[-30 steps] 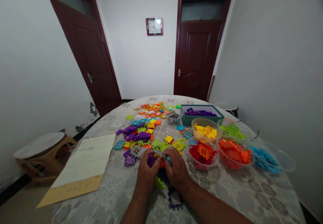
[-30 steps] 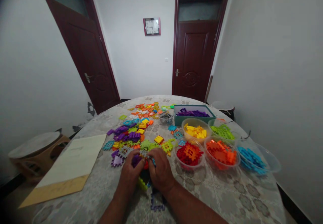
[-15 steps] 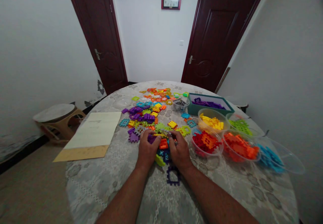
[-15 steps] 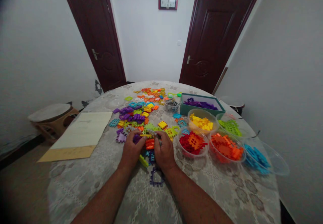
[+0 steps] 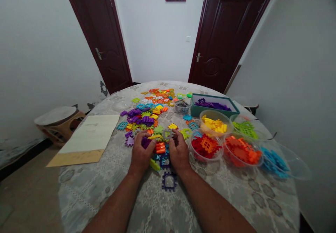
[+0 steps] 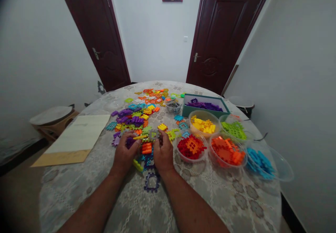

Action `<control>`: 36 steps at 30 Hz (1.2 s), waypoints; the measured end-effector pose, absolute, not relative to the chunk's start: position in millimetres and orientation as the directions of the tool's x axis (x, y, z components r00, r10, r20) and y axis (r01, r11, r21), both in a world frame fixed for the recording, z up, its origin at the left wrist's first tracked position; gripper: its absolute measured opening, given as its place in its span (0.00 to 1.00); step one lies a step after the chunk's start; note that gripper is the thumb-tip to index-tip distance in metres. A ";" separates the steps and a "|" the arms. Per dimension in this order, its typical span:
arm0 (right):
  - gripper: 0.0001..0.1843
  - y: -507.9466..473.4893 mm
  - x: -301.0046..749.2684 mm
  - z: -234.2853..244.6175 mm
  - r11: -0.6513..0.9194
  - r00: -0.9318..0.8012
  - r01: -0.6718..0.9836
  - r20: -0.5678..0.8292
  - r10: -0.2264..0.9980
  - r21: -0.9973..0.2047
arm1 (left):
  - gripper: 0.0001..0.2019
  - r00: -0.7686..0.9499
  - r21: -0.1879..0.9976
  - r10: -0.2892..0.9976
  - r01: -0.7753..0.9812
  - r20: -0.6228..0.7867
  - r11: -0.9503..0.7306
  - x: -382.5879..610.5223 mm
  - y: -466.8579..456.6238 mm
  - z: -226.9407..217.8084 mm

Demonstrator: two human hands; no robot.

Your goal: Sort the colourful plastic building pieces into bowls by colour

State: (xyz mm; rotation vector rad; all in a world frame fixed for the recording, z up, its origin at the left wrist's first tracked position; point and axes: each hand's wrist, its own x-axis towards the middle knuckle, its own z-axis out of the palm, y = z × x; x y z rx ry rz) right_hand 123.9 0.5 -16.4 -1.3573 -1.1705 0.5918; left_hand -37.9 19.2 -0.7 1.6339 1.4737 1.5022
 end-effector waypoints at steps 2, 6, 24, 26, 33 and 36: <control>0.24 1.8 123.5 -18.0 0.229 0.355 0.300 0.331 0.874 -0.926 | 0.12 -0.183 0.864 0.888 0.379 0.421 -0.331 -37.4 19.4 0.0; 0.24 3.8 124.1 -19.5 0.291 0.326 0.350 0.407 0.854 -0.891 | 0.11 -0.188 0.845 0.861 0.374 0.473 -0.383 -34.5 18.5 0.9; 0.26 124.4 199.7 116.0 0.089 0.151 0.924 0.569 0.809 -0.371 | 0.11 -0.244 0.881 0.855 0.252 0.459 -0.401 -32.5 14.4 -1.1; 0.27 149.2 211.2 121.4 0.023 0.181 0.933 0.522 0.834 -0.360 | 0.10 -0.249 0.883 0.854 0.243 0.456 -0.401 -33.0 14.6 -1.0; 0.30 152.4 218.4 118.7 0.033 0.175 0.928 0.515 0.839 -0.370 | 0.10 -0.261 0.888 0.852 0.210 0.454 -0.409 -31.5 13.9 0.0; 0.25 119.2 201.6 110.8 0.138 0.069 0.918 0.492 0.868 -0.373 | 0.10 -0.248 0.882 0.850 0.212 0.465 -0.420 -29.4 13.1 0.0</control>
